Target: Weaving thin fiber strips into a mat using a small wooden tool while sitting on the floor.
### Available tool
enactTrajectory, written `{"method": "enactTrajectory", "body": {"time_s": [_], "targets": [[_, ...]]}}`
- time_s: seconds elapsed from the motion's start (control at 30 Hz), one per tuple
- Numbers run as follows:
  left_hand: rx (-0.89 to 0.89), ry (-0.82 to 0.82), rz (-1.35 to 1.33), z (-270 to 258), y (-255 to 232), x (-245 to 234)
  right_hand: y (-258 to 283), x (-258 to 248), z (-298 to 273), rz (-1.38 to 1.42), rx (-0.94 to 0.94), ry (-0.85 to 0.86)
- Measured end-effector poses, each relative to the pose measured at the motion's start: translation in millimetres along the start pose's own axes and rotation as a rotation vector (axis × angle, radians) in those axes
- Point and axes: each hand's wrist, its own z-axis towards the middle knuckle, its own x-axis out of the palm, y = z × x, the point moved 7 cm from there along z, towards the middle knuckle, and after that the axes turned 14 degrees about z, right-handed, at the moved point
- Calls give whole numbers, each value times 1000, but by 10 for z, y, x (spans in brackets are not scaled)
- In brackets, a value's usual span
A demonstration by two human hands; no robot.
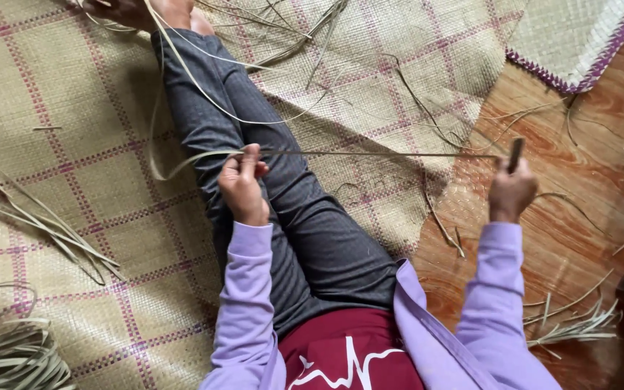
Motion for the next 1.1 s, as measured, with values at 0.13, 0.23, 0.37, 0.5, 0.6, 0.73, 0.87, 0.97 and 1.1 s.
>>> {"method": "enactTrajectory", "body": {"time_s": [0.13, 0.23, 0.37, 0.5, 0.6, 0.73, 0.87, 0.97, 1.1], "targets": [[-1, 13, -15, -172, 39, 174, 444, 52, 7, -173, -119, -217], [-36, 79, -28, -588, 7, 524, 1541, 652, -544, 366, -202, -20], [-91, 212, 12, -993, 286, 856, 2836, 1184, -1322, 668, -240, 506], [-97, 169, -44, -824, 203, 679, 2633, 1009, -1203, 441, -502, 454], [-62, 49, -85, -438, 23, 338, 1664, 784, -811, 104, -598, 414], [-61, 38, -280, -95, -129, -21, 183, 87, -227, -434, -335, 106], [-85, 109, -421, 19, 84, 38, -36, -216, -158, -572, 70, 22], [-73, 132, -353, -135, -8, 227, 863, 174, -449, 43, 48, 156], [-50, 13, -161, -313, 44, 442, 1622, 1200, -1184, 446, -108, 490]]}}
